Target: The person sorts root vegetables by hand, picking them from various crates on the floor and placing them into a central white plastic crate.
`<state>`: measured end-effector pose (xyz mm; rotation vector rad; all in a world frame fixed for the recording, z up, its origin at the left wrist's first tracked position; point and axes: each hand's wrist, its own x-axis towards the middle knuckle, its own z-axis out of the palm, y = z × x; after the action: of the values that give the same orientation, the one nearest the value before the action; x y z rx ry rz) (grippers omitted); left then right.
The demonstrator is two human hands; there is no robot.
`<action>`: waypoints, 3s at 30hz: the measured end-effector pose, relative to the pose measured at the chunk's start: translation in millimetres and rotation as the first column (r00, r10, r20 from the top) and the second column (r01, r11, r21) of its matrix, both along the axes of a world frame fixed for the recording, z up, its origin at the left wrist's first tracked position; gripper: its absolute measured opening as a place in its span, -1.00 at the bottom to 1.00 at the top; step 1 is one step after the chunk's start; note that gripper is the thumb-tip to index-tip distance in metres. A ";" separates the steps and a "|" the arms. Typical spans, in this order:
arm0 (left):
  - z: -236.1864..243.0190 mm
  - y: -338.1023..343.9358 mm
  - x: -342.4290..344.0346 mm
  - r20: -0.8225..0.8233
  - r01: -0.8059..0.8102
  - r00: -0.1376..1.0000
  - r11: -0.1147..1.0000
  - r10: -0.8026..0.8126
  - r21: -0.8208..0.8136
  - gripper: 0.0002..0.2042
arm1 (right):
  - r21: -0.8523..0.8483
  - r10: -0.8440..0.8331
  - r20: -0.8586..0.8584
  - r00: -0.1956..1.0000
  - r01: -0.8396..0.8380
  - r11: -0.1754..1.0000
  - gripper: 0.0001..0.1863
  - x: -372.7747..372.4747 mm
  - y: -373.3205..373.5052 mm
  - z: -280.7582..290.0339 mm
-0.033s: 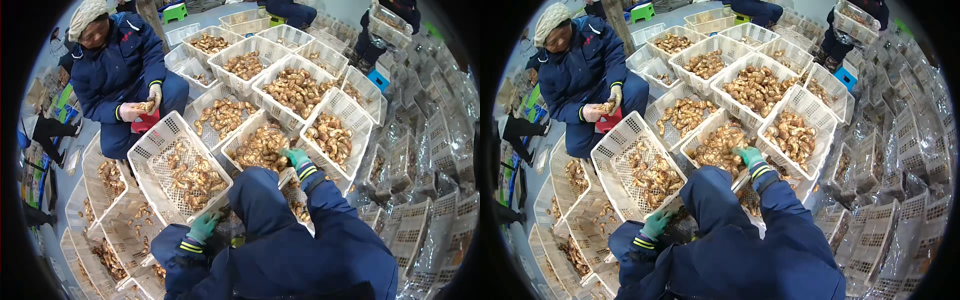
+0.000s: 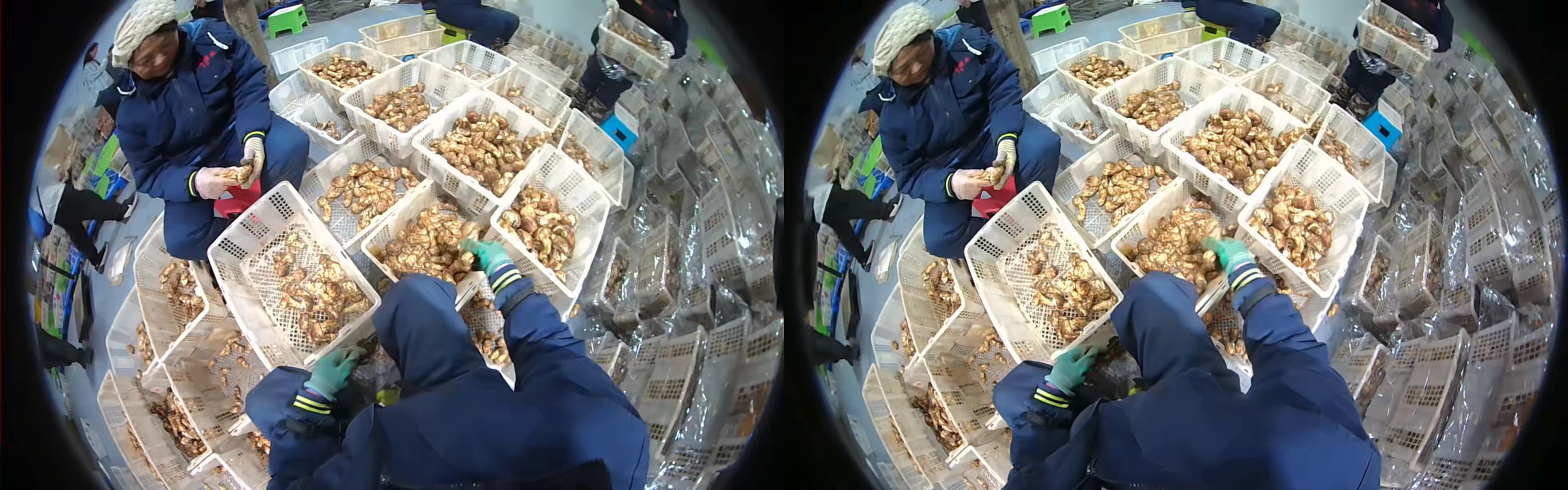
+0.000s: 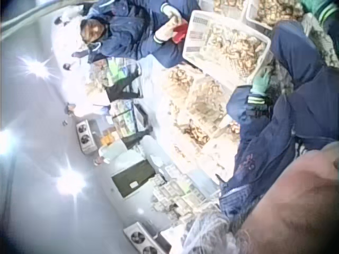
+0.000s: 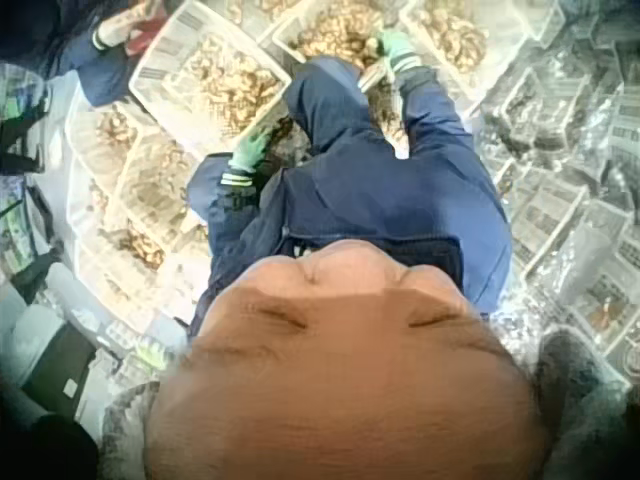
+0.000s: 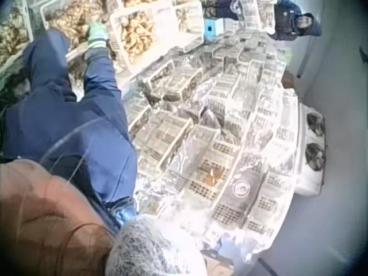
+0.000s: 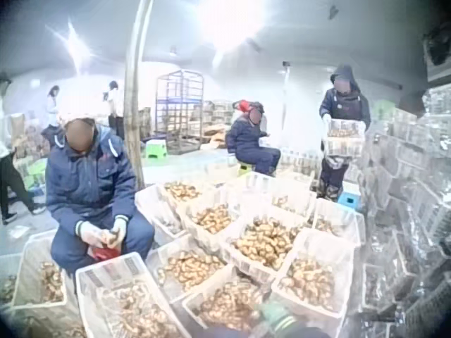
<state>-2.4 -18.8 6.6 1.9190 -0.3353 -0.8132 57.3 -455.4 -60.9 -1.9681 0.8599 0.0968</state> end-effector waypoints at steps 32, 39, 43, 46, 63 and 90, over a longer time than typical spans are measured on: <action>-7.0 -1.3 -12.0 0.219 -0.072 0.973 0.997 0.074 -0.017 -0.65 | -0.454 0.696 -0.694 0.184 -0.863 -0.224 -0.48 173.2 335.1 -24.4; 0.2 8.8 0.6 0.040 0.047 0.998 0.998 -0.045 -0.034 -0.65 | -0.206 0.551 -0.833 0.043 -0.949 -0.238 -0.41 175.8 378.3 -49.9; -4.7 6.8 -0.6 0.056 -0.004 0.998 1.000 0.006 -0.028 -0.64 | -0.295 0.588 -0.808 0.037 -0.889 -0.350 -0.48 177.8 372.8 -53.9; -7.3 5.6 -0.4 0.066 -0.021 0.998 1.000 0.022 -0.013 -0.64 | -0.172 0.514 -0.854 -0.077 -0.891 -0.419 -0.49 180.4 379.5 -38.9; -0.5 6.8 4.3 0.030 -0.464 0.882 0.877 0.471 -0.127 -0.65 | 0.233 0.771 0.082 0.631 -0.765 0.601 -0.78 154.7 282.9 65.8; 17.1 14.2 15.8 0.534 -0.689 0.558 0.713 0.635 -0.128 -0.54 | -0.149 0.898 0.248 0.364 -0.901 0.407 -0.62 11.0 312.9 77.6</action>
<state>13.5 -4.6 23.7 2.1126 0.1265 0.2595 68.4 -142.5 16.8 -2.1467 -0.5437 0.4400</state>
